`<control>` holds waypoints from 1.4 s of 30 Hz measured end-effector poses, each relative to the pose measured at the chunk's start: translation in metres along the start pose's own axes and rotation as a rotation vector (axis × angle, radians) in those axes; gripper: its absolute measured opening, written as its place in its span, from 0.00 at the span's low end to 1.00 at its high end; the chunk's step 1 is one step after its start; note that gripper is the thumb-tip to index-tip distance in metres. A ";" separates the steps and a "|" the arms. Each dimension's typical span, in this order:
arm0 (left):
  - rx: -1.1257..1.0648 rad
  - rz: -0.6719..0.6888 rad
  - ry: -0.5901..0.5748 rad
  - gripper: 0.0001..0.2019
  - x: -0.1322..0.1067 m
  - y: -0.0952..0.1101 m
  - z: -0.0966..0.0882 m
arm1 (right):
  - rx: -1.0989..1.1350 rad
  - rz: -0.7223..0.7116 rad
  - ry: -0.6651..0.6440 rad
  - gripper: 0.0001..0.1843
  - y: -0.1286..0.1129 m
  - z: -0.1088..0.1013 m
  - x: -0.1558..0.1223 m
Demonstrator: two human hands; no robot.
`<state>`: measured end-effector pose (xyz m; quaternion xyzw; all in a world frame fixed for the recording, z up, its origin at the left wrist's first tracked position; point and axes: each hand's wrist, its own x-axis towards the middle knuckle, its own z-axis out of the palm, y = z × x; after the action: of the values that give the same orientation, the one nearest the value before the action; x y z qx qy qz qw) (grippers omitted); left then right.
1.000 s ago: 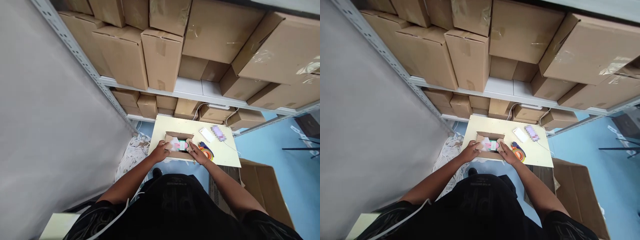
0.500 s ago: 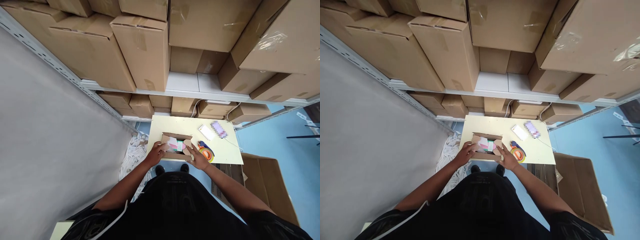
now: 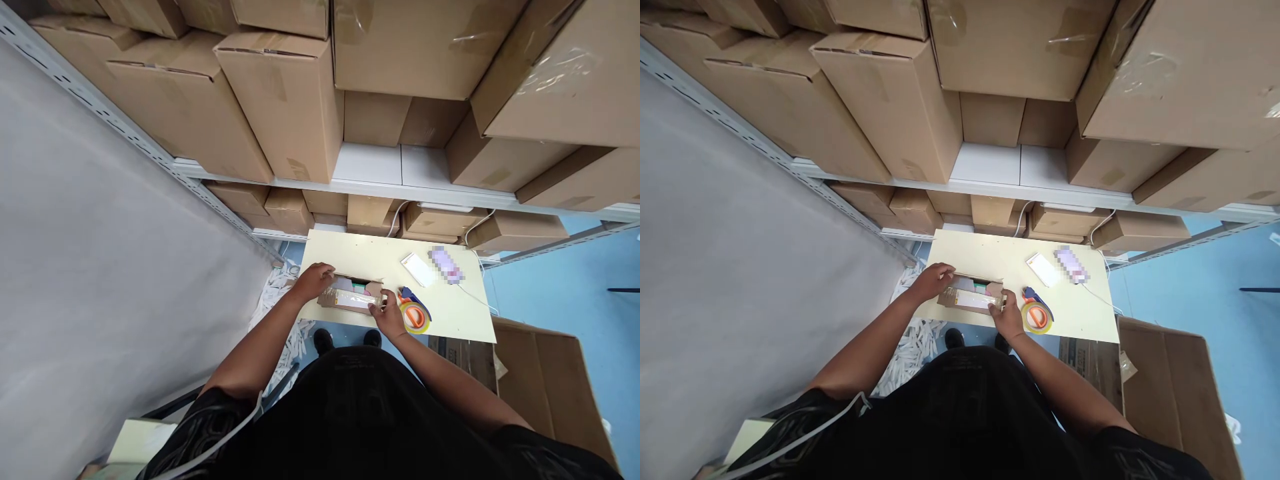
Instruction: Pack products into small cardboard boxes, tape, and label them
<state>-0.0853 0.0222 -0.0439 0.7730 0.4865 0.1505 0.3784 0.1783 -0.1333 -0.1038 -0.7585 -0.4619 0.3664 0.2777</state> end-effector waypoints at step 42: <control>-0.856 -0.604 0.029 0.26 -0.023 0.017 0.033 | -0.756 -0.622 0.059 0.27 -0.115 -0.076 0.005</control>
<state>-0.0662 -0.0161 -0.0504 0.3722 0.5880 0.2305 0.6801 0.1839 -0.0872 0.0260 -0.6424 -0.7591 0.0513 0.0919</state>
